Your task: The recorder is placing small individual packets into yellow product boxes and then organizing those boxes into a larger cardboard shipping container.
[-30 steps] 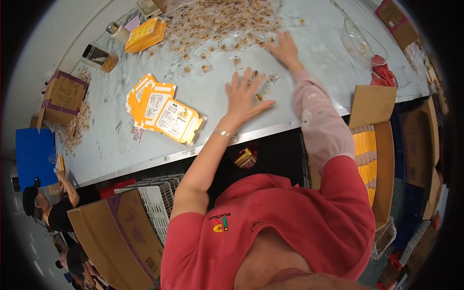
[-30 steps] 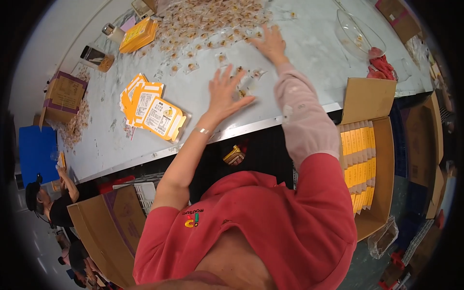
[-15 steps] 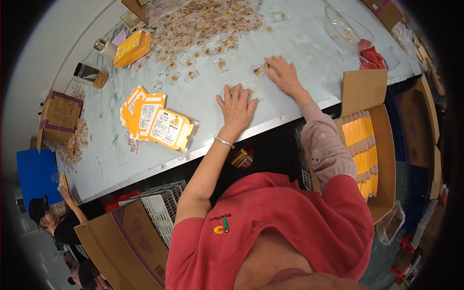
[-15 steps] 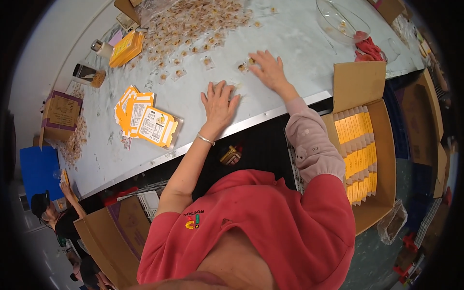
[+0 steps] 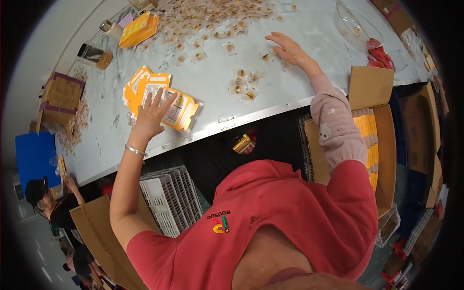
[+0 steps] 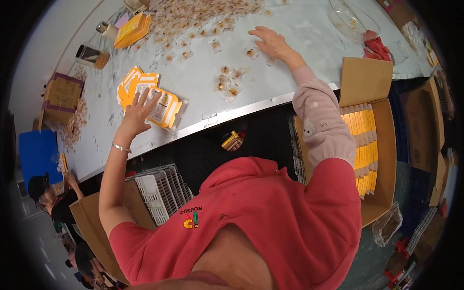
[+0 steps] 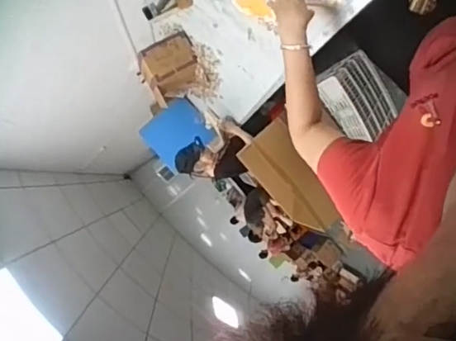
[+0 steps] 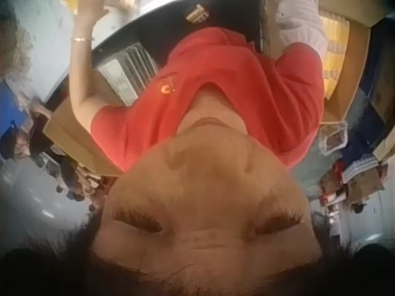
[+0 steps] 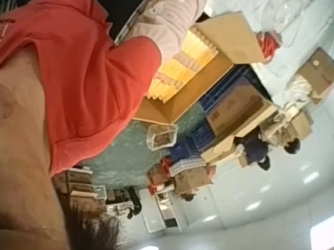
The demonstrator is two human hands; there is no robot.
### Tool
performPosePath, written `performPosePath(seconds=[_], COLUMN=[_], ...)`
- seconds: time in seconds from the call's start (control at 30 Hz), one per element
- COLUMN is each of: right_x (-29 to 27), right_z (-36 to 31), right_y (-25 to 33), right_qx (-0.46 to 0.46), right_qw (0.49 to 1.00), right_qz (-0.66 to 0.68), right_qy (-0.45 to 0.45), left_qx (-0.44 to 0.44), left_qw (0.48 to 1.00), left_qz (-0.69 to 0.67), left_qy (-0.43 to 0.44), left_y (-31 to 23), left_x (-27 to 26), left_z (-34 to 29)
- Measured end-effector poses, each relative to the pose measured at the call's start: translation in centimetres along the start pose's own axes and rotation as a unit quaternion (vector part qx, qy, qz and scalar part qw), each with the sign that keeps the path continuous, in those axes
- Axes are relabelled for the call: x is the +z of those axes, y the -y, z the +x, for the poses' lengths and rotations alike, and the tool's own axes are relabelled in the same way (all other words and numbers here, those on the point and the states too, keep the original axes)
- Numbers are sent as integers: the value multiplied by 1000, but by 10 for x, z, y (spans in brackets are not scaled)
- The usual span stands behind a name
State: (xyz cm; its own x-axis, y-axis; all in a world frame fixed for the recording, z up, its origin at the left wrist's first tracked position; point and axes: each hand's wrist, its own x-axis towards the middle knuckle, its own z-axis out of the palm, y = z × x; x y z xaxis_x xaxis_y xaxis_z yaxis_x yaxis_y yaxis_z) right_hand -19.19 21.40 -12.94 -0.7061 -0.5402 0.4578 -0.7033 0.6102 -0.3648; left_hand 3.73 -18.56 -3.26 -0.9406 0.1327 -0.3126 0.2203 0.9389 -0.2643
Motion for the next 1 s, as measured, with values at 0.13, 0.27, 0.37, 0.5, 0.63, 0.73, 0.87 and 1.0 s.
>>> performPosePath(seconds=[0.13, 0.27, 0.37, 0.5, 0.63, 0.73, 0.87, 1.0], right_x=[-11, -12, -5, -6, -43, -55, -50, -11], right_z=[16, 4, -18, -42, -43, -38, -3, 5], right_y=[36, 54, 82, 84, 26, -32, 2, 25], right_qx=[154, 102, 65, 102, 183, 181, 236, 120], right_qw=[953, 955, 965, 974, 973, 978, 915, 922], right_qz=[259, 248, 164, 165, 142, 35, 63, -24], right_qy=[38, 129, 196, 118, 9, 94, 323, 367], left_qx=[67, 52, 67, 57, 71, 88, -3, -19], left_qw=[997, 989, 973, 962, 940, 963, 962, 965], left_qz=[-3, -137, -203, -254, -321, -237, -262, -256], left_qy=[-28, -29, -83, -84, -89, -92, -74, -50], left_y=[3, -5, -15, -27, -38, -57, -83, -103], left_x=[23, 28, 42, 35, 23, 24, 12, -4], left_z=[18, 49, 59, 65, 58, 63, 65, 84])
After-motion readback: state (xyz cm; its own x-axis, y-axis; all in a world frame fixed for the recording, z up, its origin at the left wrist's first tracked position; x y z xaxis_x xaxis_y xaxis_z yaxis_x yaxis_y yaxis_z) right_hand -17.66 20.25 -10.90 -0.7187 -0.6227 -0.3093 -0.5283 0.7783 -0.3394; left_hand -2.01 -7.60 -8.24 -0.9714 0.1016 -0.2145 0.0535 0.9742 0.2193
